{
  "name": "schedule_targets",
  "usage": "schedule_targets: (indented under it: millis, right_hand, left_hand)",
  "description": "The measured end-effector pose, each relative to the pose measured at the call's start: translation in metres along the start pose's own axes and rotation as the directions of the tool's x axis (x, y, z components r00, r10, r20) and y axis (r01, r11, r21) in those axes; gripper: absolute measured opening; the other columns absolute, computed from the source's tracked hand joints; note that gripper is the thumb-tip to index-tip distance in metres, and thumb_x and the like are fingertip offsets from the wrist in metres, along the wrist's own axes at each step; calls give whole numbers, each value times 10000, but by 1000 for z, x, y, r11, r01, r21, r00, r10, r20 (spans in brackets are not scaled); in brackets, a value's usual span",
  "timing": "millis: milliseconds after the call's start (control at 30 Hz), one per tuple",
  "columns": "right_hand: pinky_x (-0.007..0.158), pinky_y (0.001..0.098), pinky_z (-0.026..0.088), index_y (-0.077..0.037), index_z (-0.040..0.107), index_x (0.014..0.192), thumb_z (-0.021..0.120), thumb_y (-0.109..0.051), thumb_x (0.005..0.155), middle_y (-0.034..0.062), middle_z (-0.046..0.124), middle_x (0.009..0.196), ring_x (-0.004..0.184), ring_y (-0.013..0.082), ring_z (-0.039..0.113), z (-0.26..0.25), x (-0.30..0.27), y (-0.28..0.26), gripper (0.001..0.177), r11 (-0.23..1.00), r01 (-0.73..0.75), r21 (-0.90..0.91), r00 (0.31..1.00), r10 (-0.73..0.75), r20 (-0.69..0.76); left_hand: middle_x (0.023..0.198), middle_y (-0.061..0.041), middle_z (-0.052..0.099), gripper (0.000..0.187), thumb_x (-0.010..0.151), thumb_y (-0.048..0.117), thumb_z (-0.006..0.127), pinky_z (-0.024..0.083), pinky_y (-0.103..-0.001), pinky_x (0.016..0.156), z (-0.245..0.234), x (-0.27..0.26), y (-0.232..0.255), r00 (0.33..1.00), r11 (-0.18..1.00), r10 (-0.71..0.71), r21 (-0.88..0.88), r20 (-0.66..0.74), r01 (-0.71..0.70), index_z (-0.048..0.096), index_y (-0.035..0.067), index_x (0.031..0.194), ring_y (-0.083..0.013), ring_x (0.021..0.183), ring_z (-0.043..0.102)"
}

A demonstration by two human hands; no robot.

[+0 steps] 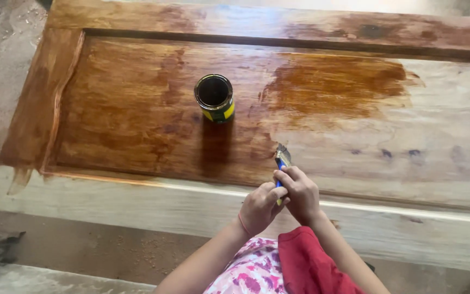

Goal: The person applies a dark brown varnish to a large wooden surface using a paintbrush. They repeatedly dip the brush into a can of varnish and spread the liquid across the wood in long strokes, covering the surface evenly.

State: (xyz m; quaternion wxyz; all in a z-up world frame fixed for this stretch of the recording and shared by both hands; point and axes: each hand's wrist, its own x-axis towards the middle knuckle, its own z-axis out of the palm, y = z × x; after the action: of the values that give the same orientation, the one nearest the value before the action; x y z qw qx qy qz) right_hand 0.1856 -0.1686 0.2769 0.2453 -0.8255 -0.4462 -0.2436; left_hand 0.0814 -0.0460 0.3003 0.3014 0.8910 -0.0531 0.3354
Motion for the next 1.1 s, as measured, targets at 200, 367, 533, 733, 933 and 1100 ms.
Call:
schedule_targets:
  millis: [200, 367, 533, 733, 933, 1100]
  right_hand:
    - [804, 316, 580, -292, 747, 1040, 765, -186, 831, -74, 717, 1026, 934, 197, 731, 21, 48, 16, 235, 887, -226, 404, 974, 200, 105]
    - [678, 244, 596, -50, 739, 1002, 772, -83, 927, 73, 730, 984, 792, 153, 681, 51, 67, 46, 88, 323, -630, 706, 607, 772, 189]
    - [791, 292, 573, -145, 760, 1029, 814, -173, 950, 47, 745, 986, 890, 160, 710, 49, 37, 137, 99, 472, -765, 438, 549, 833, 62]
    - [848, 318, 560, -184, 744, 1086, 818, -120, 1032, 25, 732, 1002, 913, 186, 703, 10, 7, 231, 112, 733, -680, 17, 708, 661, -249]
    - [748, 333, 554, -242, 750, 1044, 810, -189, 902, -2, 689, 923, 811, 214, 688, 123, -2, 180, 164, 864, -435, -252, 894, 382, -235]
    - [775, 305, 583, -286, 740, 1101, 751, -302, 818, -41, 721, 1008, 882, 175, 723, 118, 26, 55, 284, 962, -271, 34, 962, 270, 35]
  left_hand:
    - [897, -89, 631, 326, 957, 281, 694, 573, -374, 616, -27, 27, -45, 997, 979, -17, -206, -75, 1, 627, 152, 1249, -290, 740, 676]
    - [1126, -148, 546, 912, 791, 462, 888, 544, -343, 794, -21, 6, -157, 888, 960, -269, -33, -372, 277, 429, -39, 1399, -255, 939, 623]
    - [1458, -265, 325, 1220, 697, 457, 958, 374, -471, 1079, -24, 13, -234, 835, 900, -422, -55, -354, 432, 226, -27, 1543, -396, 1282, 442]
    - [1543, -393, 227, 1301, 692, 515, 917, 309, -558, 1183, -31, 50, -262, 905, 928, -310, 115, -291, 354, 158, -97, 1553, -501, 1431, 354]
    - [1572, -379, 263, 1511, 464, 513, 1015, 158, -532, 1287, -9, 36, -310, 875, 881, -466, 19, -134, 472, 176, -113, 1554, -448, 1502, 301]
    - [1693, -152, 134, 1543, 376, 465, 1026, 156, -786, 1166, -25, 37, -320, 926, 851, -376, -384, 29, 358, 189, 103, 1620, -464, 1533, 128]
